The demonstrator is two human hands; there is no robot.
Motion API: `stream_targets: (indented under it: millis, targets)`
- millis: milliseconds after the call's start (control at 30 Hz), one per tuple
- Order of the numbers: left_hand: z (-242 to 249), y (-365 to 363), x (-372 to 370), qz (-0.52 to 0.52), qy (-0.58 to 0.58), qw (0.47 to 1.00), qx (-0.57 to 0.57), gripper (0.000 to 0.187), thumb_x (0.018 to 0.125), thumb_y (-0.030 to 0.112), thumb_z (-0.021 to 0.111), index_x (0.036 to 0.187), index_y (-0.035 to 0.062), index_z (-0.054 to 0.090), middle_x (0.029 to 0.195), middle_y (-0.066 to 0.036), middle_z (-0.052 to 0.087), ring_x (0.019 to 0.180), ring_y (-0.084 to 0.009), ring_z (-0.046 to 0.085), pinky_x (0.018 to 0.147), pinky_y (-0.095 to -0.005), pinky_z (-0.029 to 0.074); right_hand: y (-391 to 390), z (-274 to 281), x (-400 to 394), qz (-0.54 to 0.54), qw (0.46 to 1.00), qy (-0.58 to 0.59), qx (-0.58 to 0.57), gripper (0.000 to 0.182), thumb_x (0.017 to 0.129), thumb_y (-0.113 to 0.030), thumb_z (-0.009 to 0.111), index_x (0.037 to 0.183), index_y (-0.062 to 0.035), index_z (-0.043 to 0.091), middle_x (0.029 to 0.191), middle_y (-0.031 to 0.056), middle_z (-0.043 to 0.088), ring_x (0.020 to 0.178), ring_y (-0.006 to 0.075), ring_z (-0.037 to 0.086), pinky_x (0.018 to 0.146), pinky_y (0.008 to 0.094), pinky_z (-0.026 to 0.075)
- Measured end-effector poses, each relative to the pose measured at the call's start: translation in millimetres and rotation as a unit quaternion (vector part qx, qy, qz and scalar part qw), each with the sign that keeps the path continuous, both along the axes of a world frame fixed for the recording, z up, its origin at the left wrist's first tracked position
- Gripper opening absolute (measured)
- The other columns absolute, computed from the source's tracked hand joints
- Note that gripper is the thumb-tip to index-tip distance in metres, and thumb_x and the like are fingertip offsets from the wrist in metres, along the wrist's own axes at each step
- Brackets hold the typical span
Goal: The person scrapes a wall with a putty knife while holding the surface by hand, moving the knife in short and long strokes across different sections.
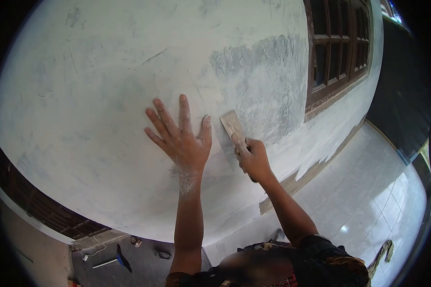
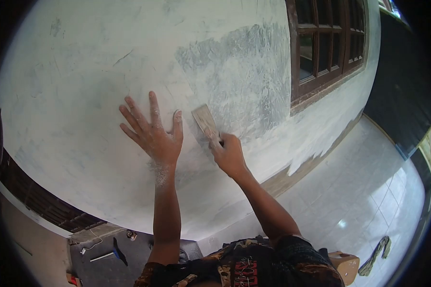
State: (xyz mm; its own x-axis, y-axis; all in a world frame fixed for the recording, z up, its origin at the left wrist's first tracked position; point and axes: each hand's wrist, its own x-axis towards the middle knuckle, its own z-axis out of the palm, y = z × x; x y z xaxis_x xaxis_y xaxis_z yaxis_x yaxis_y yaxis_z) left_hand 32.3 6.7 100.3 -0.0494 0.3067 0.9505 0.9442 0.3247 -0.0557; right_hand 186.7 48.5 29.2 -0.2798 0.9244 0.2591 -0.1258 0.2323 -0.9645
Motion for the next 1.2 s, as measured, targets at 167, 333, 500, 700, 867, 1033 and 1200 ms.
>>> stream_targets:
  millis: [167,333,500,700,867,1033,1200]
  targets:
    - [0.0,2.6,0.6,-0.001,0.000,1.000,0.002,0.079,0.085,0.051,0.067,0.152,0.0210,0.038,0.163,-0.023,0.013,0.150,-0.0470,0.008,0.110,-0.0728,0.015,14.0,7.4,-4.2,-0.019,0.998,-0.021,0.059,0.056,0.098,-0.045,0.059,0.065,0.0000,0.056,0.051,0.0030,0.046,0.044,0.0095,0.045,0.042,0.0295,0.035]
    - [-1.0,1.2,0.3,-0.003,0.000,1.000,0.002,0.078,0.086,0.051,0.066,0.152,0.0213,0.039,0.163,-0.023,0.013,0.150,-0.0466,0.008,0.111,-0.0724,0.015,0.8,-0.8,-2.8,-0.024,0.997,-0.038,0.059,0.061,0.098,-0.045,0.059,0.066,0.0064,0.060,0.049,0.0089,0.048,0.049,0.0130,0.045,0.048,0.0356,0.038]
    - [0.3,2.9,0.9,-0.008,-0.003,1.000,0.001,0.077,0.087,0.050,0.066,0.153,0.0213,0.038,0.163,-0.023,0.013,0.150,-0.0465,0.008,0.110,-0.0726,0.015,11.0,13.5,-10.2,-0.022,0.998,-0.029,0.048,0.059,0.098,-0.044,0.059,0.066,0.0066,0.059,0.050,0.0088,0.046,0.049,0.0132,0.043,0.048,0.0361,0.037]
    - [1.0,0.9,-0.1,-0.008,0.002,1.000,0.008,0.078,0.087,0.052,0.065,0.153,0.0214,0.038,0.163,-0.023,0.013,0.150,-0.0463,0.008,0.111,-0.0722,0.014,-7.9,2.0,1.7,-0.007,0.999,-0.036,-0.022,0.064,0.098,-0.048,0.058,0.064,0.0067,0.055,0.050,0.0076,0.043,0.050,0.0130,0.040,0.047,0.0363,0.035]
    - [0.8,2.7,2.8,-0.004,-0.014,1.000,0.005,0.073,0.086,0.051,0.066,0.150,0.0235,0.043,0.162,-0.024,0.015,0.150,-0.0462,0.010,0.112,-0.0711,0.012,15.0,6.8,-10.1,-0.015,0.998,-0.007,0.057,0.058,0.098,-0.047,0.059,0.065,0.0006,0.053,0.052,0.0025,0.043,0.046,0.0101,0.041,0.042,0.0305,0.034]
    - [-0.7,2.9,0.2,-0.001,-0.012,1.000,0.006,0.070,0.089,0.049,0.064,0.150,0.0236,0.043,0.162,-0.024,0.015,0.150,-0.0457,0.009,0.112,-0.0708,0.011,-0.8,-6.2,-9.6,0.001,1.000,0.004,0.018,0.052,0.098,-0.046,0.059,0.066,-0.0057,0.051,0.053,-0.0016,0.044,0.041,0.0072,0.042,0.037,0.0251,0.033]
    - [-0.2,2.5,0.9,0.006,-0.014,1.000,-0.002,0.068,0.091,0.049,0.062,0.151,0.0239,0.042,0.162,-0.024,0.015,0.150,-0.0455,0.008,0.112,-0.0708,0.011,8.1,15.6,-14.5,-0.012,0.997,0.005,0.082,0.053,0.098,-0.046,0.060,0.066,-0.0044,0.053,0.052,-0.0003,0.046,0.041,0.0076,0.044,0.037,0.0263,0.034]
